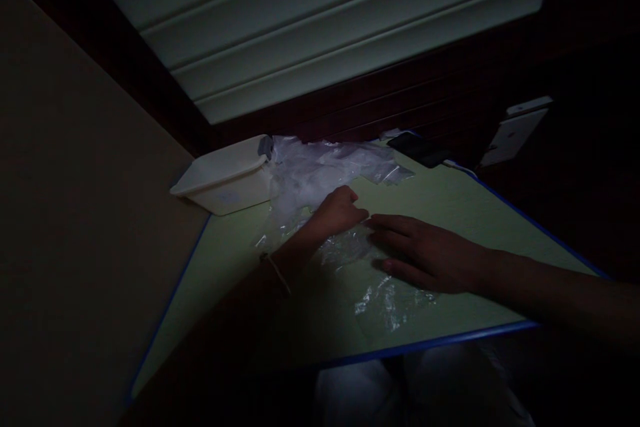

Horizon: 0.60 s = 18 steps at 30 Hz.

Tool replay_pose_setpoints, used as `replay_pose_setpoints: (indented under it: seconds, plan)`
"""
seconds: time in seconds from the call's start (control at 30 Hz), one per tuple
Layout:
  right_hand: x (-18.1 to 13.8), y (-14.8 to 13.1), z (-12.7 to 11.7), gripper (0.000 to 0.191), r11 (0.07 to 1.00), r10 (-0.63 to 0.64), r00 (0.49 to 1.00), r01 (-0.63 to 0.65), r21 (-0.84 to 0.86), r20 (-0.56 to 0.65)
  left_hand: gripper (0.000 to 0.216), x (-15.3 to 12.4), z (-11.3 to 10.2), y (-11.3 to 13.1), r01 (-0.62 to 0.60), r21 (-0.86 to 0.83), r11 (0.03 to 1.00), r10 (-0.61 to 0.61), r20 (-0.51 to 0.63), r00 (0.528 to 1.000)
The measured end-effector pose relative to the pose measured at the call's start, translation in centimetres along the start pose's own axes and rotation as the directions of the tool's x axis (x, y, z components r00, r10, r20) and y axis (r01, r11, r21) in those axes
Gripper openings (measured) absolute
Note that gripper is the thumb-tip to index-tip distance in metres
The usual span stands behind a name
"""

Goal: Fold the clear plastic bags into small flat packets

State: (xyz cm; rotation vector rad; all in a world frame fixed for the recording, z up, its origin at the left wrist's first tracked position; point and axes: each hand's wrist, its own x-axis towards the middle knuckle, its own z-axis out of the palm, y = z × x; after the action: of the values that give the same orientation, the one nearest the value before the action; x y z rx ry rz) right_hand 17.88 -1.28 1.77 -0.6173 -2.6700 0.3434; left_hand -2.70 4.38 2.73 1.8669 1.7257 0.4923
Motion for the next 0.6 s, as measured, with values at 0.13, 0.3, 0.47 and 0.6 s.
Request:
replay_pose_setpoints:
  seconds: [0.13, 0.3, 0.47, 0.6]
  plan:
    - [0.0, 0.0, 0.0, 0.042, 1.000, 0.002, 1.000, -0.002, 0.008, -0.009, 0.039, 0.1, -0.2, 0.0, 0.009, -0.020, 1.000, -0.008, 0.026, 1.000]
    - [0.0, 0.1, 0.0, 0.042, 1.000, -0.013, 1.000, 0.013, -0.014, -0.007, 0.034, 0.1, -1.0, -0.4, -0.019, -0.046, 0.999, 0.019, 0.003, 1.000]
    - [0.0, 0.1, 0.0, 0.042, 1.000, -0.017, 1.000, 0.017, 0.014, -0.020, 0.018, -1.8, -2.0, -0.5, -0.314, 0.104, 0.944, 0.323, -0.077, 0.943]
    - [0.0, 0.0, 0.0, 0.043, 1.000, -0.013, 1.000, 0.013, -0.012, -0.002, 0.020, -4.4, -1.8, -1.2, -0.543, 0.303, 0.783, 0.575, -0.021, 0.818]
